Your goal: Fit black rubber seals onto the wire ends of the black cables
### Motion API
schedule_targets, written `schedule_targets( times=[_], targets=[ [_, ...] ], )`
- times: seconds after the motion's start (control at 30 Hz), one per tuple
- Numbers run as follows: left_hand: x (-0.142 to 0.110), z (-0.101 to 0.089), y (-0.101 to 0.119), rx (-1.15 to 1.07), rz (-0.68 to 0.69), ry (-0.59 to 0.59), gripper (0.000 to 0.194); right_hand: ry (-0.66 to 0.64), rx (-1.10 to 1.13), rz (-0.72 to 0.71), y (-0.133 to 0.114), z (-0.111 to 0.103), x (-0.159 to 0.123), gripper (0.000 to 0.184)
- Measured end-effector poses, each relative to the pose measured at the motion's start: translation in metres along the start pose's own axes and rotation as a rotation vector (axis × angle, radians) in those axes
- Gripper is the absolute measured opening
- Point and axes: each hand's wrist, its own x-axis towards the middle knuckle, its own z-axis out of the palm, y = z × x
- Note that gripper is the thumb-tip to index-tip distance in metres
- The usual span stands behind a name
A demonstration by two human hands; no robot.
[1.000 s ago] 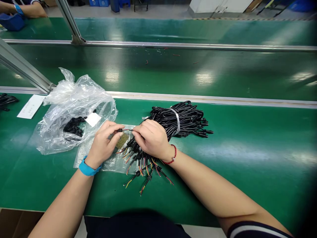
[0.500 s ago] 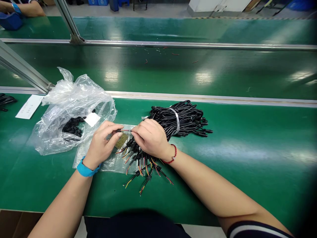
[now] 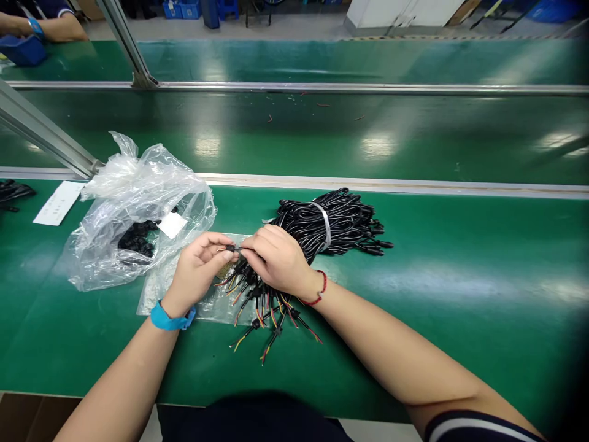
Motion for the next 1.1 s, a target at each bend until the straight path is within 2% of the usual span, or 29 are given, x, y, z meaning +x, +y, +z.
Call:
schedule_targets(
  times=[0.17, 0.33, 0.47, 0.57, 0.7, 0.83, 0.97, 1.1],
  targets=[
    [0.001, 0.003, 0.000, 0.000, -0.072, 0.035, 0.014, 0.001, 0.089, 0.021, 0.001, 0.000, -0.002, 0.018],
    [0.002, 0.007, 0.003, -0.222, -0.193, 0.008, 0.016, 0.023, 0.097, 0.025, 0.001, 0.000, -0.003, 0.017],
    [0.001, 0.007, 0.004, -0.305, -0.221, 0.064, 0.019, 0.015, 0.023, -0.020, 0.001, -0.002, -0.001, 0.020],
    [0.000, 0.005, 0.001, -0.248, -0.137, 0.094, 0.020, 0.006, 0.004, -0.024, -0.001, -0.004, 0.000, 0.023],
    [0.000, 0.004, -0.003, -0.135, -0.007, 0.086, 0.019, -0.031, 0.139, 0.034, -0.003, -0.009, 0.003, 0.025],
    [-0.001, 0.007, 0.001, -0.062, 0.075, 0.058, 0.015, -0.080, 0.240, 0.088, -0.003, -0.011, 0.005, 0.024],
    [-0.005, 0.011, 0.003, 0.064, 0.136, 0.048, 0.012, -0.126, 0.270, 0.070, -0.001, -0.011, 0.005, 0.023],
    [-0.006, 0.009, 0.001, 0.177, 0.188, 0.057, 0.009, -0.097, 0.324, 0.080, 0.000, -0.011, 0.004, 0.023]
  ],
)
